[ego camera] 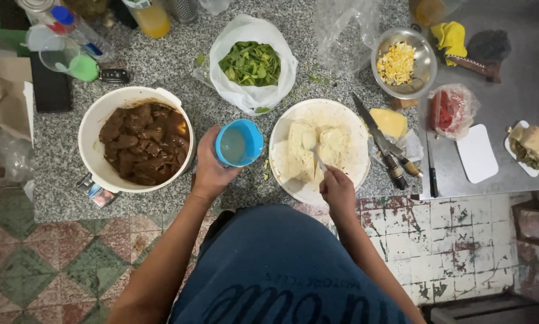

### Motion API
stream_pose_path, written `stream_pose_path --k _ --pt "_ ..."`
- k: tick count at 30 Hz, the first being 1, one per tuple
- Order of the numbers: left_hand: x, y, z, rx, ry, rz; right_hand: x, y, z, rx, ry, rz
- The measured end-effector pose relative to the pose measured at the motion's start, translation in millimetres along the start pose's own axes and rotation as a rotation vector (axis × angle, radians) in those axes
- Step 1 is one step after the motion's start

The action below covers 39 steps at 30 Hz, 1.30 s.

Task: Spreading condiments on bread and assembling a sandwich at a deli counter.

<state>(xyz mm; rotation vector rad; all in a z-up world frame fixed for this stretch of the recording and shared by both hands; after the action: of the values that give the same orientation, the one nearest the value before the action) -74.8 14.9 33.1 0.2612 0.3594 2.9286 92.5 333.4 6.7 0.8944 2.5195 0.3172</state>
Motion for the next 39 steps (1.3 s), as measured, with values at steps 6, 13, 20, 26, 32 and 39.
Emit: stream_pose_path --k 6,13,20,26,32,39 --pt "-1 1 -2 -0.043 -0.006 -0.027 -10 -6 -29 0.014 0.042 -0.015" --pt "7 0 17 -0.058 0.001 -0.068 7 -11 -11 0.247 0.02 0.018" --pt "2 -4 1 -0.047 -0.001 -0.05 -29 7 22 0.377 -0.073 -0.012" --pt "0 -3 -3 0.011 -0.008 -0.021 -34 10 13 0.384 -0.042 -0.02" --pt "11 2 24 -0.095 -0.003 -0.082 -25 1 11 0.277 0.03 -0.06" --pt "-3 -8 10 0.024 0.135 -0.094 -24 53 47 0.252 0.071 0.025"
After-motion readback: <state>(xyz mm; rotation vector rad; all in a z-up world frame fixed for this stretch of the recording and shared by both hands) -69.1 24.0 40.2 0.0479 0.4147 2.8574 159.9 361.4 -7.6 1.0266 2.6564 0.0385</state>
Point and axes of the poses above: each hand's wrist, its own x-axis towards the middle knuckle, its own y-axis out of the back of the hand, z = x × y, the point moved 8 cm from there along x, towards the middle knuckle, and after that the axes turned 8 degrees about y, right-handed, at the moved point
